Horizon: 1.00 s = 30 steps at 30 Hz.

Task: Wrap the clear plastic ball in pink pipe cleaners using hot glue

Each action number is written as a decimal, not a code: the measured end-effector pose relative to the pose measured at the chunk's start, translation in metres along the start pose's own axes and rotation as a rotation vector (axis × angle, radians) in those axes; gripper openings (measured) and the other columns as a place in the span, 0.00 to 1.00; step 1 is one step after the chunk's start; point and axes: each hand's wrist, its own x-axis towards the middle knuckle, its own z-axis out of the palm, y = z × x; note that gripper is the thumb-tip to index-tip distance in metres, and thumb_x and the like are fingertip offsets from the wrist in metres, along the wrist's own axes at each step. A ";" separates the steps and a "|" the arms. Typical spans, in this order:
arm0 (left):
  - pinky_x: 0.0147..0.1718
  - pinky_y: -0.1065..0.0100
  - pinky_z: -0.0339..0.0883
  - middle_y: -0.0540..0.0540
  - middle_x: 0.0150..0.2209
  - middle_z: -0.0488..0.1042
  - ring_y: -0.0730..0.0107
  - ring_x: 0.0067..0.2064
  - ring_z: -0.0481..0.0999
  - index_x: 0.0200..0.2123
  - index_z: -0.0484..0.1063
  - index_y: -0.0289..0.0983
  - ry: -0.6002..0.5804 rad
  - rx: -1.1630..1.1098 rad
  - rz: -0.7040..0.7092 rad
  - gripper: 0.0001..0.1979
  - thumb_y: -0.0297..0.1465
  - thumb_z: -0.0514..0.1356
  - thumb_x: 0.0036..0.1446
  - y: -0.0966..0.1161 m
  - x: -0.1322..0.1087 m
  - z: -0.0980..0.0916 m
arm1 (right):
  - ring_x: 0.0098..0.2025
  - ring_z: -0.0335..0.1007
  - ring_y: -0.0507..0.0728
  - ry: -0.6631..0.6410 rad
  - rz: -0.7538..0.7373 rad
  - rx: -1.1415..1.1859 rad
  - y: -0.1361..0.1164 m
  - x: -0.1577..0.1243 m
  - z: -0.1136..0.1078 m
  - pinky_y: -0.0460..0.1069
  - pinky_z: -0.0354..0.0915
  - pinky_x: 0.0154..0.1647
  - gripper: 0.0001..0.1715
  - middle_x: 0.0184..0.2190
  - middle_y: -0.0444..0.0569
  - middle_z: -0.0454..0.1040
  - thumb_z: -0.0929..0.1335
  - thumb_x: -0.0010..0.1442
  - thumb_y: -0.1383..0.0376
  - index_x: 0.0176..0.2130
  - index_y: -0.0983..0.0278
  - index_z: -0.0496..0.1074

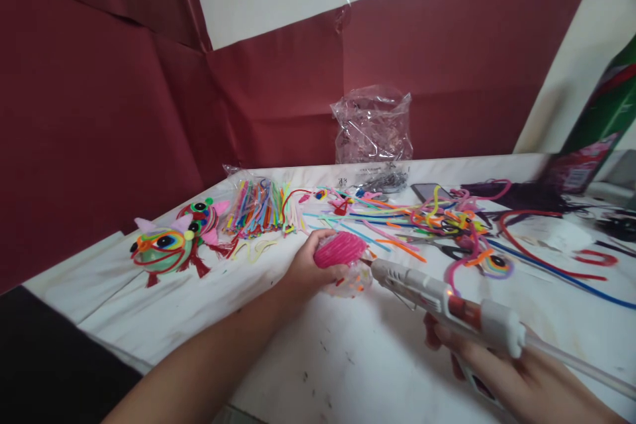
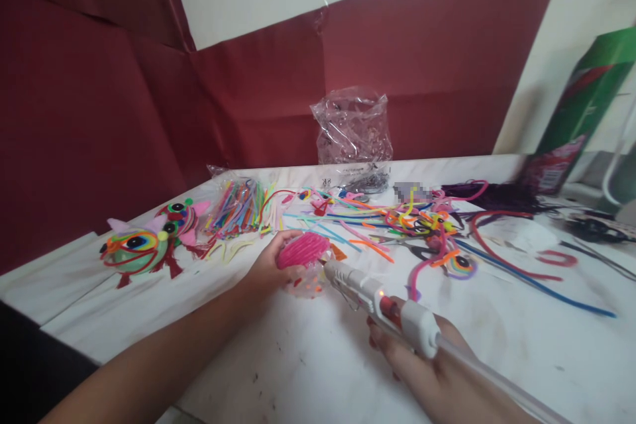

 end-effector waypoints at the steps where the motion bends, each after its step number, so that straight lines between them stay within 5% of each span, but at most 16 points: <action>1: 0.34 0.71 0.66 0.48 0.40 0.73 0.68 0.37 0.74 0.48 0.65 0.39 0.003 -0.003 0.000 0.32 0.32 0.71 0.37 0.001 0.000 0.001 | 0.22 0.74 0.60 0.019 0.009 -0.005 -0.001 0.000 0.001 0.52 0.72 0.25 0.30 0.20 0.51 0.76 0.61 0.46 0.40 0.24 0.60 0.77; 7: 0.33 0.71 0.66 0.49 0.38 0.72 0.70 0.34 0.73 0.48 0.64 0.39 0.028 0.035 -0.022 0.32 0.29 0.70 0.37 0.004 -0.003 0.006 | 0.29 0.76 0.62 -0.126 -0.016 0.038 0.020 0.000 -0.001 0.51 0.74 0.31 0.26 0.26 0.51 0.80 0.67 0.47 0.43 0.31 0.60 0.79; 13: 0.32 0.72 0.65 0.50 0.38 0.71 0.71 0.34 0.72 0.48 0.64 0.39 0.053 0.034 -0.034 0.32 0.29 0.70 0.37 0.004 -0.001 0.006 | 0.26 0.76 0.62 -0.024 0.007 0.036 0.018 -0.001 0.002 0.53 0.74 0.27 0.31 0.25 0.53 0.80 0.64 0.45 0.38 0.29 0.60 0.79; 21: 0.32 0.71 0.66 0.50 0.38 0.72 0.70 0.35 0.73 0.48 0.65 0.40 0.038 0.009 -0.038 0.32 0.30 0.70 0.37 0.000 -0.001 0.003 | 0.32 0.77 0.63 -0.149 0.037 0.041 0.037 0.002 0.001 0.52 0.74 0.33 0.29 0.30 0.53 0.81 0.66 0.48 0.42 0.35 0.60 0.79; 30: 0.33 0.70 0.67 0.45 0.42 0.74 0.64 0.38 0.75 0.48 0.65 0.39 -0.032 -0.033 -0.008 0.34 0.34 0.72 0.36 -0.003 0.002 -0.005 | 0.21 0.71 0.55 -0.161 -0.045 0.063 -0.005 0.006 -0.008 0.47 0.68 0.22 0.21 0.21 0.46 0.76 0.62 0.54 0.50 0.27 0.59 0.76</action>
